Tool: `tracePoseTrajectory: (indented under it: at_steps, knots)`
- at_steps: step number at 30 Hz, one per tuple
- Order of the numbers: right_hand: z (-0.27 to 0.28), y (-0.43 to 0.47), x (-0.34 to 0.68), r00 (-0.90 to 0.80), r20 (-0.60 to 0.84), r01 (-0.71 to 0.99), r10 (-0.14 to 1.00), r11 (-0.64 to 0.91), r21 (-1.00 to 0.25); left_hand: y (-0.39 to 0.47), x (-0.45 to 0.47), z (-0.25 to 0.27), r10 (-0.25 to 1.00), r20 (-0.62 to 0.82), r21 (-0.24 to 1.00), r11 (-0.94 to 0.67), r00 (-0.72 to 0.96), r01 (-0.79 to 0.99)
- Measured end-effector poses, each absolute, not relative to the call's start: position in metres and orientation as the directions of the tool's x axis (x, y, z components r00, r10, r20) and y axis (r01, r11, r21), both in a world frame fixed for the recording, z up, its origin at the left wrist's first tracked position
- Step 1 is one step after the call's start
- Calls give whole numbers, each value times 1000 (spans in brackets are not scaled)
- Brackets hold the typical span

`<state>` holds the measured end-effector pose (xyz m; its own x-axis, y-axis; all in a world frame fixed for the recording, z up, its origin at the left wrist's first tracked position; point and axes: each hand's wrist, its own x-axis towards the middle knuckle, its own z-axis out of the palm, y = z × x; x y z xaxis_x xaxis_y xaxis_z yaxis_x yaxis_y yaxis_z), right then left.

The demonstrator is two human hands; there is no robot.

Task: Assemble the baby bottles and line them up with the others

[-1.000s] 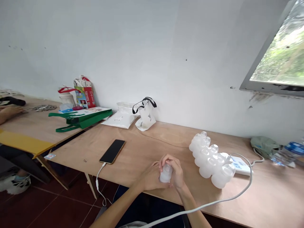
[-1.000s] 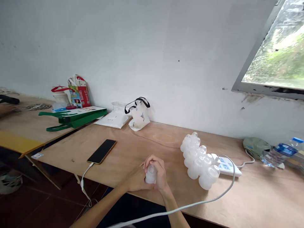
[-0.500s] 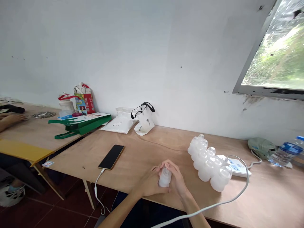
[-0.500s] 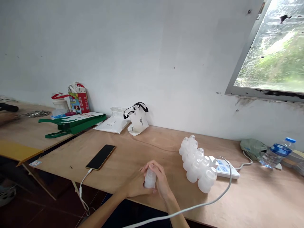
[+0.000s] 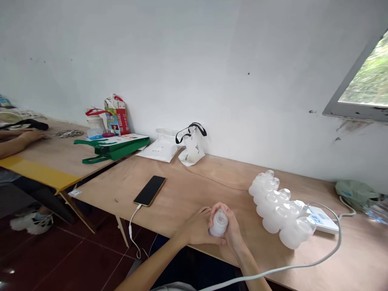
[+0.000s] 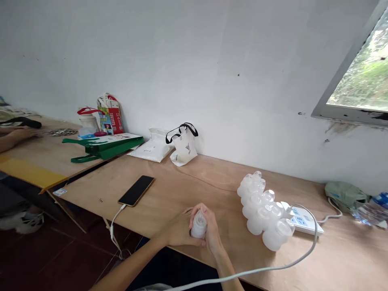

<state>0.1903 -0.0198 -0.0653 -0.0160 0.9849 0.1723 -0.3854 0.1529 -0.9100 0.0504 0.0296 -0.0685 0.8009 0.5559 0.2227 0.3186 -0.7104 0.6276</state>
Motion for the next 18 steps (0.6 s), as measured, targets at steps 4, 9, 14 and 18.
tracePoseTrajectory:
  at_steps: [4,9,14,18]
  knots:
    - [-57,-23,195,-75,210,-378,975,167,-910,30,52,-72,549,235,623,-719,802,309]
    - [-55,-24,199,-77,210,-335,975,173,-926,31,53,-76,541,262,615,-732,799,294]
    - [-50,-27,200,-77,150,-397,986,108,-911,31,55,-79,546,233,620,-721,805,309]
    - [-41,-30,203,-70,157,-390,985,117,-913,31,54,-76,543,217,648,-702,811,297]
